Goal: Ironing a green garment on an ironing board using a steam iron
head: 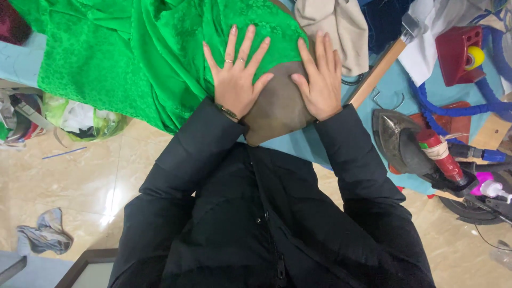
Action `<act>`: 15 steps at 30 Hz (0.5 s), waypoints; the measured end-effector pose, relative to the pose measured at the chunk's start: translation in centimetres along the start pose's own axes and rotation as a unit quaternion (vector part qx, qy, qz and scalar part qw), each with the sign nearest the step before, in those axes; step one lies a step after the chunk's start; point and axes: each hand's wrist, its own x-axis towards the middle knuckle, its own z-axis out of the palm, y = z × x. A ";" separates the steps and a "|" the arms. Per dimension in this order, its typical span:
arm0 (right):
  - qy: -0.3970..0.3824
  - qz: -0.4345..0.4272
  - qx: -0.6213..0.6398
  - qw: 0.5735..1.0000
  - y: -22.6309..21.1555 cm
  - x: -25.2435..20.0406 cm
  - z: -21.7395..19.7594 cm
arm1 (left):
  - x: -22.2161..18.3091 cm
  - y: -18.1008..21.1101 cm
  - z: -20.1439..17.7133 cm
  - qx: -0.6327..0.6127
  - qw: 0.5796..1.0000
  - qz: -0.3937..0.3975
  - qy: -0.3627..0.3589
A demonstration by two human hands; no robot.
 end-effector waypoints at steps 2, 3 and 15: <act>-0.018 -0.004 -0.024 1.000 -0.4 -0.2 -0.6 | -0.1 -0.2 0.0 0.013 1.000 -0.013 -0.005; -0.032 0.000 -0.008 0.999 -0.4 -0.2 -0.7 | -0.1 -0.2 0.0 0.008 1.000 -0.014 -0.003; -0.026 0.195 -0.156 0.968 12.1 -20.8 -15.8 | 0.8 1.2 -2.0 -0.055 0.996 0.051 -0.050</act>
